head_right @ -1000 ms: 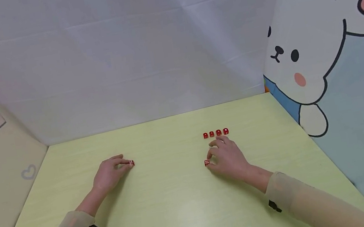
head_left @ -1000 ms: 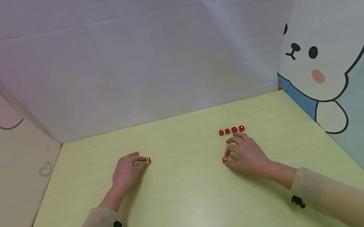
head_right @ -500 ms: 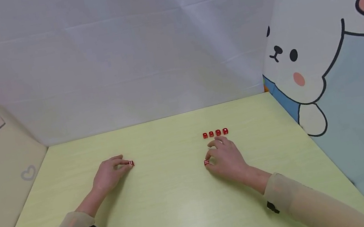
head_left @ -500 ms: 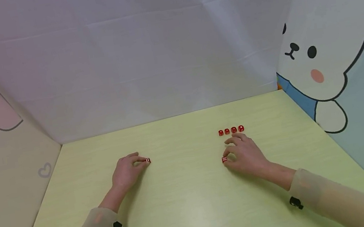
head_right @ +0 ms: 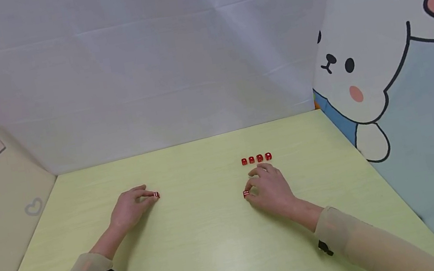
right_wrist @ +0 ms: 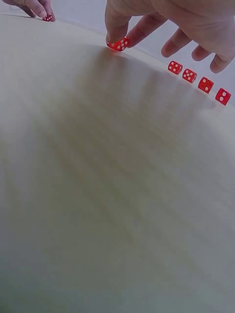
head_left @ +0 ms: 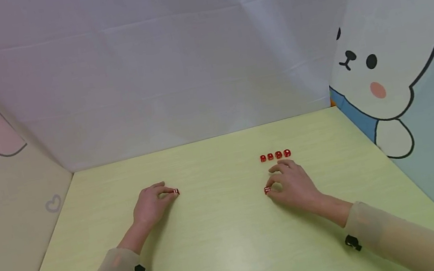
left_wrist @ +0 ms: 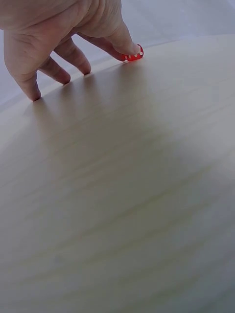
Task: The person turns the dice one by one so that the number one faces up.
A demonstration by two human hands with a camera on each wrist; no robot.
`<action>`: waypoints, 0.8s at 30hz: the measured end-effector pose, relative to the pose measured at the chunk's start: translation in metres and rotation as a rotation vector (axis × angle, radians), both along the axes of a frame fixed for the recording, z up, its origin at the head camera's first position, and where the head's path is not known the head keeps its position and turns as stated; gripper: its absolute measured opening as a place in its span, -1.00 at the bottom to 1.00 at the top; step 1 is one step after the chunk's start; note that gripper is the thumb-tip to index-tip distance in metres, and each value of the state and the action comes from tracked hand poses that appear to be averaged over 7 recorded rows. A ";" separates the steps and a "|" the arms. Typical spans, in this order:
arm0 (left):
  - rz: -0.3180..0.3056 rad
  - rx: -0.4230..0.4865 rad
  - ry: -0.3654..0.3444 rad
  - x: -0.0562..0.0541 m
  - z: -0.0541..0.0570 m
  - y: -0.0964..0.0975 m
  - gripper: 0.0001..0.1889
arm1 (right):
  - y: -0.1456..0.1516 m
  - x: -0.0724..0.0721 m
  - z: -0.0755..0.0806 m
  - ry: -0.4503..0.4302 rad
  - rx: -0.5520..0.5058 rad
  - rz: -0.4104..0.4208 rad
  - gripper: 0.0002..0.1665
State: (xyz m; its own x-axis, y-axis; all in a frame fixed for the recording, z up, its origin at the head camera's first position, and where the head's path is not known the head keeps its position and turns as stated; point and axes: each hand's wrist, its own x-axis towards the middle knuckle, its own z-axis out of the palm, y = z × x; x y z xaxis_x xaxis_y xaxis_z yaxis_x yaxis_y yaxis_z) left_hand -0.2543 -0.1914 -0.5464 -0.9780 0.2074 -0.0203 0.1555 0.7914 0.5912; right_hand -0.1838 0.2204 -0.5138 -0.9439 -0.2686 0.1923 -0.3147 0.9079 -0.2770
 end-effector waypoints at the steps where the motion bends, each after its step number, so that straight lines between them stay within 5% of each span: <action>1: 0.001 -0.001 -0.002 0.000 0.000 0.000 -0.66 | 0.000 0.000 0.000 -0.012 -0.016 -0.010 -0.92; 19: -0.009 0.003 0.011 0.001 -0.001 -0.001 -0.66 | 0.000 0.003 -0.006 -0.196 -0.365 -0.146 -0.80; 24: -0.007 0.002 0.007 0.001 -0.001 -0.001 -0.65 | -0.002 0.003 -0.009 -0.223 -0.392 -0.170 -0.79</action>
